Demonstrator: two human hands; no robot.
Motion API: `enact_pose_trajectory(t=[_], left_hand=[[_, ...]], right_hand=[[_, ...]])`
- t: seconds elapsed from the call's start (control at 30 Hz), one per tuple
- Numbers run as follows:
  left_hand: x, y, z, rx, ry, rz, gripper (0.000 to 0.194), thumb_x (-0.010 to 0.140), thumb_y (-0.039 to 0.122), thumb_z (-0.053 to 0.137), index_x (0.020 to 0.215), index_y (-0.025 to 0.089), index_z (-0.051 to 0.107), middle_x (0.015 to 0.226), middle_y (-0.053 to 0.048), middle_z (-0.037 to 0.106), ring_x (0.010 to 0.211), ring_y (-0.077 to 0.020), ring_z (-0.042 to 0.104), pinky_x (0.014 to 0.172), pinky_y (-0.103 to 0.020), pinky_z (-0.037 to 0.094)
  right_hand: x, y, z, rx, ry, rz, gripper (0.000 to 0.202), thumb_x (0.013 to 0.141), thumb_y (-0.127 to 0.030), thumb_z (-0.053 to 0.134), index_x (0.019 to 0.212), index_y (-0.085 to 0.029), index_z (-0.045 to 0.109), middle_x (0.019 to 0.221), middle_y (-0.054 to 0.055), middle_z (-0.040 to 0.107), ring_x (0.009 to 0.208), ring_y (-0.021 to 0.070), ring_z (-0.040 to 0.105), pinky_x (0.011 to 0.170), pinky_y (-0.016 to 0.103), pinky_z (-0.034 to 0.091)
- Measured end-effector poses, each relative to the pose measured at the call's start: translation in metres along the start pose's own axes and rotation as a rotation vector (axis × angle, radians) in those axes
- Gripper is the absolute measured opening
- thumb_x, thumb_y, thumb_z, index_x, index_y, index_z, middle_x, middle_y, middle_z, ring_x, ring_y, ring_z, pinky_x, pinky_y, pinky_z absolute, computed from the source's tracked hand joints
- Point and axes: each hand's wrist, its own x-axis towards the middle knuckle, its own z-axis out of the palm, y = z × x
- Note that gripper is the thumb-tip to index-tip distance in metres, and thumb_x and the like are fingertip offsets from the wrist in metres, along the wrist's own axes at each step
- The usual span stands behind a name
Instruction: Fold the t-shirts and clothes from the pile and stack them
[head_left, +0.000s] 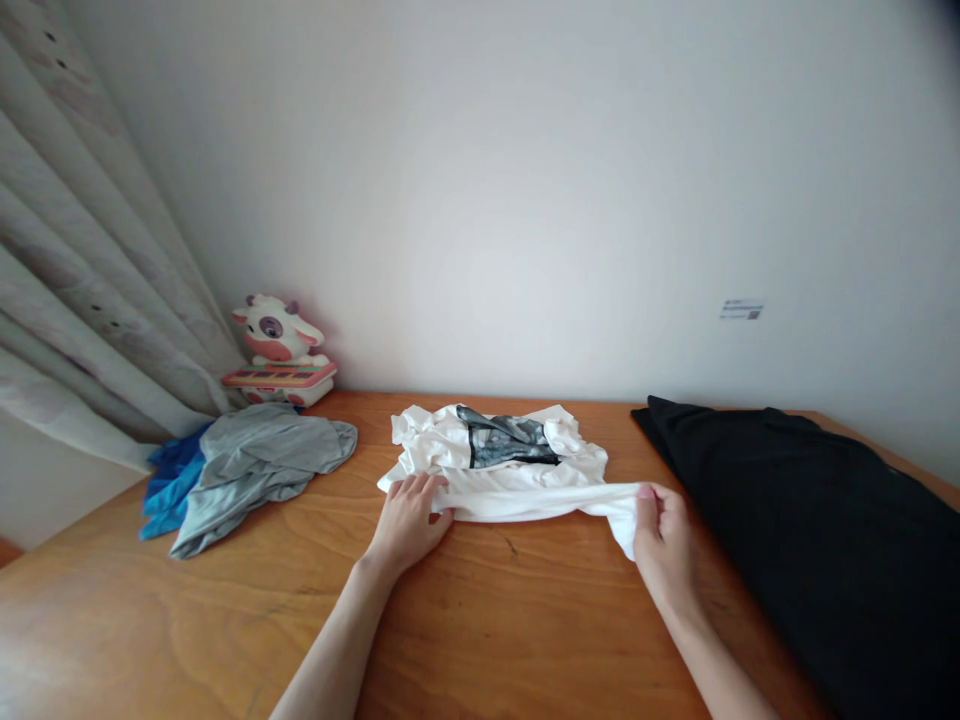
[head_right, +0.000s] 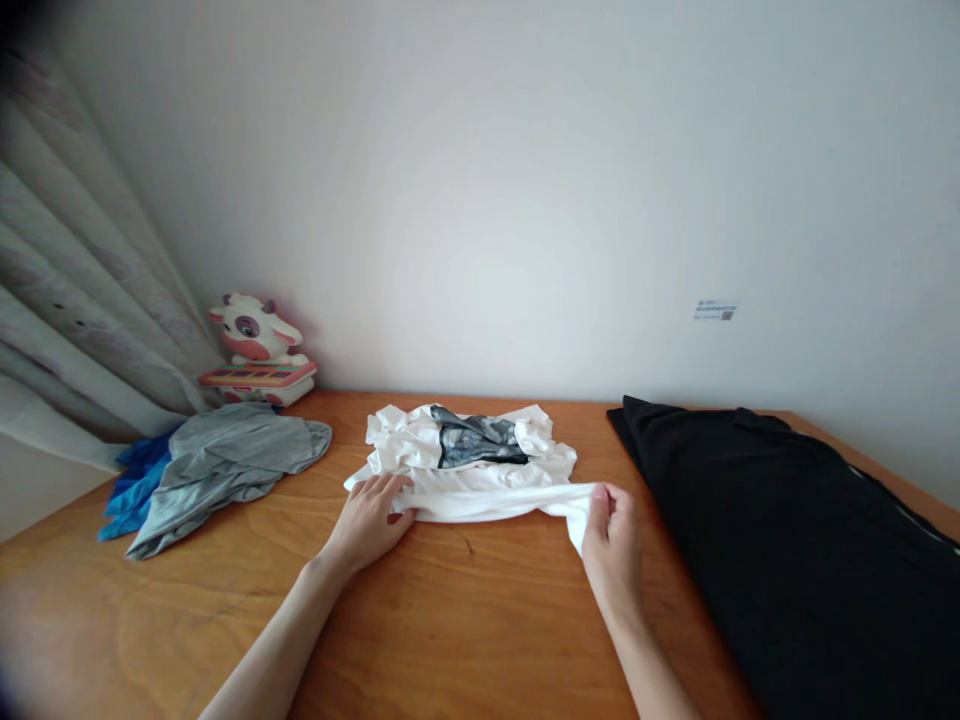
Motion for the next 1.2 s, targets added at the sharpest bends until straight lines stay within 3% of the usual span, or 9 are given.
enact_pose_trajectory(t=[0.1, 0.27, 0.5, 0.63, 0.73, 0.83, 0.93, 1.03, 1.2], left_hand=[[-0.002, -0.004, -0.004, 0.063, -0.013, -0.061, 0.023, 0.079, 0.016, 0.058, 0.099, 0.024, 0.068, 0.108, -0.008, 0.070, 0.104, -0.0302, 0.064, 0.095, -0.045, 0.046], [-0.002, -0.022, -0.006, 0.018, 0.130, -0.300, 0.039, 0.069, 0.006, 0.050, 0.097, 0.023, 0.069, 0.111, -0.010, 0.068, 0.105, -0.0315, 0.062, 0.091, -0.046, 0.048], [0.004, -0.036, -0.002, -0.612, 0.494, -0.505, 0.026, 0.077, 0.023, 0.043, 0.089, 0.021, 0.066, 0.097, -0.007, 0.071, 0.097, -0.0246, 0.066, 0.093, -0.038, 0.052], [0.006, -0.023, -0.006, -0.892, 0.527, -0.549, 0.030, 0.083, 0.035, 0.043, 0.097, 0.019, 0.064, 0.099, -0.007, 0.070, 0.090, -0.0220, 0.066, 0.073, -0.030, 0.056], [0.006, -0.018, -0.011, -0.809, 0.520, -0.549, 0.037, 0.085, 0.036, 0.041, 0.102, 0.018, 0.069, 0.106, -0.009, 0.068, 0.089, -0.0227, 0.064, 0.067, -0.031, 0.055], [0.003, -0.019, -0.015, -0.492, 0.561, -0.478, 0.040, 0.085, 0.038, 0.043, 0.100, 0.020, 0.075, 0.102, -0.010, 0.065, 0.097, -0.0264, 0.062, 0.086, -0.039, 0.053], [0.000, -0.020, -0.018, -0.421, 0.464, -0.484, 0.039, 0.086, 0.039, 0.044, 0.102, 0.022, 0.076, 0.079, -0.004, 0.065, 0.082, -0.0244, 0.064, 0.083, -0.037, 0.051], [0.002, -0.018, -0.018, -0.718, 0.300, -0.622, 0.044, 0.090, 0.040, 0.039, 0.116, 0.020, 0.069, 0.055, 0.002, 0.058, 0.055, -0.0199, 0.061, 0.060, -0.029, 0.048], [0.011, -0.017, -0.016, -1.315, 0.049, -0.837, 0.040, 0.091, 0.040, 0.039, 0.114, 0.016, 0.061, 0.067, -0.006, 0.070, 0.063, -0.0228, 0.071, 0.053, -0.027, 0.047]], right_hand=[[0.005, -0.005, -0.005, 0.073, 0.067, 0.027, 0.048, 0.089, -0.067, 0.044, 0.097, -0.021, 0.055, 0.095, 0.012, 0.068, 0.093, 0.0271, 0.064, 0.083, 0.040, 0.050], [0.011, -0.009, -0.013, 0.207, 0.050, 0.192, 0.045, 0.080, -0.060, 0.060, 0.100, -0.020, 0.055, 0.088, 0.006, 0.065, 0.083, 0.0238, 0.062, 0.075, 0.036, 0.049], [0.016, -0.003, -0.025, 0.137, 0.100, 0.145, 0.050, 0.066, -0.032, 0.058, 0.114, -0.017, 0.054, 0.088, 0.002, 0.058, 0.073, 0.0188, 0.057, 0.067, 0.032, 0.046], [0.015, -0.004, -0.025, -0.051, 0.051, 0.111, 0.050, 0.069, -0.036, 0.058, 0.115, -0.016, 0.063, 0.080, 0.002, 0.063, 0.065, 0.0199, 0.058, 0.065, 0.033, 0.046], [0.015, -0.006, -0.026, -0.083, -0.019, 0.062, 0.043, 0.072, -0.041, 0.054, 0.105, -0.018, 0.071, 0.092, 0.009, 0.072, 0.077, 0.0246, 0.064, 0.071, 0.035, 0.048], [0.019, -0.005, -0.028, -0.169, -0.011, 0.019, 0.035, 0.076, -0.044, 0.048, 0.083, -0.020, 0.073, 0.094, 0.012, 0.071, 0.082, 0.0268, 0.065, 0.077, 0.038, 0.049], [0.025, 0.000, -0.033, -0.315, 0.022, 0.045, 0.032, 0.075, -0.046, 0.045, 0.063, -0.023, 0.064, 0.078, 0.014, 0.064, 0.072, 0.0275, 0.061, 0.071, 0.041, 0.048], [0.028, 0.005, -0.037, -0.366, -0.117, 0.225, 0.033, 0.079, -0.048, 0.044, 0.061, -0.025, 0.060, 0.063, 0.010, 0.061, 0.060, 0.0266, 0.058, 0.060, 0.039, 0.045], [0.022, 0.003, -0.031, 0.194, -0.485, 0.610, 0.042, 0.086, -0.055, 0.045, 0.072, -0.021, 0.065, 0.063, 0.012, 0.069, 0.062, 0.0274, 0.069, 0.056, 0.038, 0.054]])
